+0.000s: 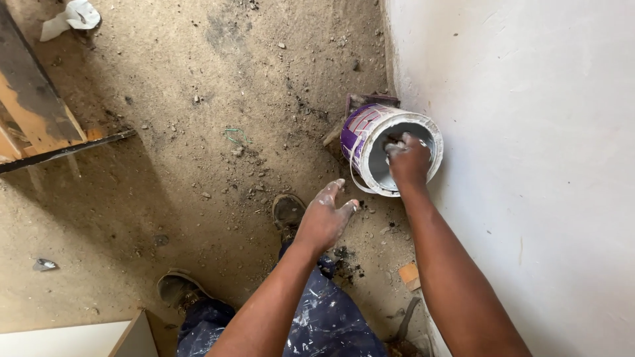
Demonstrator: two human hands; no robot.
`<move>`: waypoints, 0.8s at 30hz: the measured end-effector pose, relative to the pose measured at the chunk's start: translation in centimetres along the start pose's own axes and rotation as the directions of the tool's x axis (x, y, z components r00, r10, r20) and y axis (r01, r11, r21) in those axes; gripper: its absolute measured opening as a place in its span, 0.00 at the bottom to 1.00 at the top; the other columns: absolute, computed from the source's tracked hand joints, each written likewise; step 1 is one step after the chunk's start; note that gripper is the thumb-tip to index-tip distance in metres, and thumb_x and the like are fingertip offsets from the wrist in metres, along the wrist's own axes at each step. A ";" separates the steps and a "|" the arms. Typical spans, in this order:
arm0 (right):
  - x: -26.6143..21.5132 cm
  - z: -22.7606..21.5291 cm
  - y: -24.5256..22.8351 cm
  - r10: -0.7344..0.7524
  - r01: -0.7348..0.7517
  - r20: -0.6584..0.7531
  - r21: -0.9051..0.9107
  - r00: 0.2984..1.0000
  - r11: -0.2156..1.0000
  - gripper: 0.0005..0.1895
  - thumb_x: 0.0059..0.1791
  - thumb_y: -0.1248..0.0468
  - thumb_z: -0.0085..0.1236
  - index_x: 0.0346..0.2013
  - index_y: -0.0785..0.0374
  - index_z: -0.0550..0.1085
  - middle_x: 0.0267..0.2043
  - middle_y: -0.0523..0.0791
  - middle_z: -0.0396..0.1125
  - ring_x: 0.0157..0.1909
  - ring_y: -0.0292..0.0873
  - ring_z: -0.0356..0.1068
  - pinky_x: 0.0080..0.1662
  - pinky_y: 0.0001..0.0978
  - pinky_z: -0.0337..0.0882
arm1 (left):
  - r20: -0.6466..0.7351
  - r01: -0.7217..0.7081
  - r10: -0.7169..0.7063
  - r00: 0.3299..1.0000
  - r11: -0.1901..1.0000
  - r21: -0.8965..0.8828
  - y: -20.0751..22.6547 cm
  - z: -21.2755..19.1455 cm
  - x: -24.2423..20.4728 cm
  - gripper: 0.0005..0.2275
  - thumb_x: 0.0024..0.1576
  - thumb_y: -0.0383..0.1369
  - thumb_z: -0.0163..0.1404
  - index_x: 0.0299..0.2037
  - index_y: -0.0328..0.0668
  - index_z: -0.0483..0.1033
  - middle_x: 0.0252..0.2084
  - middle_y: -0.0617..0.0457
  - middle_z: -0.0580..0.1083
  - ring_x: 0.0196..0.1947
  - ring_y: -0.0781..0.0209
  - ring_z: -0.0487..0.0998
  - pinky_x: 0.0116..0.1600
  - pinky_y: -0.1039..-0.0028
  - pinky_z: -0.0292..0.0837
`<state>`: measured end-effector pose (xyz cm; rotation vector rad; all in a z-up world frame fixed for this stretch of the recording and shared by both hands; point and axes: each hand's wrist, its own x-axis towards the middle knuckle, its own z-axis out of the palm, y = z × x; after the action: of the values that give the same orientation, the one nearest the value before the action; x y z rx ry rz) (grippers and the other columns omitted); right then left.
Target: Applying filler to the edges and holes of a white cabinet door and smoothing it out using fingers and a cloth.
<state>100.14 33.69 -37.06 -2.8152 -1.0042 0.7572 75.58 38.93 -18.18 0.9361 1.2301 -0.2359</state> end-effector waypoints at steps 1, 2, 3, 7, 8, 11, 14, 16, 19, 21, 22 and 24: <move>0.0 0.1 -0.3 0.004 -0.004 0.003 0.002 1.000 1.000 0.23 0.45 0.55 0.67 0.53 0.55 0.79 0.40 0.50 0.76 0.48 0.54 0.77 0.48 0.46 0.77 | 0.001 0.004 -0.004 1.000 1.000 0.003 -0.3 0.1 0.4 0.27 0.64 0.38 0.48 0.73 0.40 0.58 0.68 0.39 0.67 0.72 0.39 0.62 0.74 0.49 0.58; 0.0 0.1 -0.7 -0.031 0.032 0.006 -0.061 0.999 0.998 0.19 0.45 0.58 0.66 0.49 0.58 0.80 0.39 0.52 0.76 0.47 0.56 0.77 0.48 0.45 0.77 | -0.006 0.006 -0.007 1.000 1.000 -0.020 -0.5 0.2 0.9 0.28 0.63 0.40 0.49 0.72 0.40 0.59 0.68 0.39 0.67 0.72 0.39 0.62 0.74 0.49 0.58; 0.1 0.1 -1.2 -0.068 0.069 0.011 -0.123 0.998 0.990 0.15 0.46 0.60 0.65 0.45 0.61 0.81 0.38 0.54 0.76 0.47 0.57 0.77 0.48 0.44 0.78 | -0.015 0.008 -0.008 1.000 0.999 -0.044 -0.7 0.3 1.4 0.28 0.62 0.41 0.49 0.72 0.41 0.59 0.68 0.40 0.67 0.72 0.39 0.62 0.75 0.49 0.57; 2.3 2.3 0.7 -0.009 0.023 0.077 -0.188 0.997 0.982 0.10 0.45 0.63 0.64 0.39 0.64 0.82 0.33 0.53 0.75 0.40 0.56 0.79 0.36 0.40 0.80 | -0.050 0.014 -0.018 0.999 0.997 -0.071 -1.2 0.4 2.9 0.27 0.62 0.40 0.50 0.71 0.41 0.61 0.67 0.39 0.69 0.71 0.39 0.64 0.74 0.50 0.59; 3.0 3.4 1.8 -0.054 0.091 0.126 -0.303 0.990 0.949 0.09 0.45 0.62 0.64 0.37 0.63 0.82 0.32 0.52 0.75 0.39 0.53 0.79 0.38 0.37 0.80 | -0.063 0.009 -0.014 0.998 0.996 -0.091 -1.3 0.5 3.2 0.27 0.62 0.39 0.50 0.71 0.39 0.61 0.67 0.38 0.69 0.71 0.38 0.64 0.74 0.49 0.59; 3.2 3.6 2.1 -0.054 0.112 0.183 -0.324 0.982 0.939 0.09 0.47 0.64 0.59 0.33 0.66 0.82 0.31 0.53 0.74 0.39 0.54 0.79 0.37 0.37 0.79 | -0.079 0.007 -0.020 0.997 0.987 -0.159 -1.9 1.0 4.6 0.28 0.61 0.37 0.50 0.72 0.40 0.60 0.67 0.38 0.68 0.70 0.39 0.65 0.72 0.51 0.62; 1.4 0.3 -1.1 0.048 -0.030 0.156 -0.117 0.987 0.993 0.13 0.46 0.64 0.49 0.30 0.69 0.81 0.29 0.56 0.74 0.39 0.59 0.78 0.36 0.47 0.77 | -0.080 0.014 -0.035 0.996 0.967 -0.253 -1.2 1.4 4.6 0.28 0.61 0.33 0.50 0.73 0.40 0.58 0.68 0.38 0.67 0.70 0.42 0.66 0.71 0.54 0.65; 0.5 -2.6 -3.1 0.107 -0.109 0.129 0.008 0.986 0.994 0.16 0.44 0.63 0.45 0.29 0.68 0.80 0.28 0.56 0.73 0.40 0.61 0.77 0.39 0.53 0.76 | -0.084 0.010 -0.037 0.996 0.954 -0.301 -0.4 1.6 4.4 0.28 0.61 0.31 0.49 0.73 0.39 0.56 0.69 0.36 0.66 0.71 0.41 0.65 0.71 0.54 0.65; -0.9 -6.7 -4.8 0.306 -0.452 0.386 0.380 0.870 0.807 0.14 0.49 0.58 0.46 0.34 0.64 0.76 0.23 0.51 0.72 0.24 0.48 0.77 0.21 0.39 0.72 | -0.114 -0.029 -0.011 0.993 0.938 -0.347 -0.8 2.7 5.4 0.29 0.61 0.26 0.48 0.73 0.35 0.55 0.70 0.31 0.64 0.72 0.36 0.62 0.72 0.51 0.62; -2.6 -9.1 -5.6 0.359 -0.655 0.554 0.553 0.751 0.516 0.07 0.45 0.63 0.55 0.29 0.64 0.75 0.22 0.48 0.70 0.22 0.43 0.73 0.24 0.27 0.70 | -0.107 -0.038 -0.004 0.994 0.922 -0.385 -2.4 4.6 7.2 0.28 0.61 0.24 0.48 0.73 0.37 0.56 0.69 0.32 0.64 0.72 0.36 0.62 0.73 0.52 0.61; -2.8 -9.4 -5.4 0.360 -0.654 0.553 0.551 0.751 0.518 0.07 0.45 0.63 0.55 0.29 0.64 0.75 0.22 0.48 0.70 0.22 0.43 0.73 0.24 0.27 0.70 | -0.107 -0.038 -0.004 0.994 0.921 -0.388 -3.3 5.1 8.0 0.28 0.61 0.24 0.48 0.73 0.37 0.56 0.69 0.32 0.64 0.72 0.36 0.62 0.73 0.52 0.61; -3.1 -9.9 -5.0 0.289 -0.665 0.632 0.507 0.719 0.548 0.05 0.46 0.62 0.56 0.34 0.60 0.75 0.21 0.48 0.66 0.19 0.39 0.66 0.15 0.20 0.50 | -0.158 -0.067 0.010 0.987 0.931 -0.359 -4.9 6.2 9.9 0.28 0.57 0.22 0.52 0.70 0.42 0.64 0.60 0.40 0.73 0.65 0.44 0.72 0.65 0.60 0.70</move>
<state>99.82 36.78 -25.98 -2.1834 0.1915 1.5588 80.49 34.56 -29.01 0.6626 1.3400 0.0984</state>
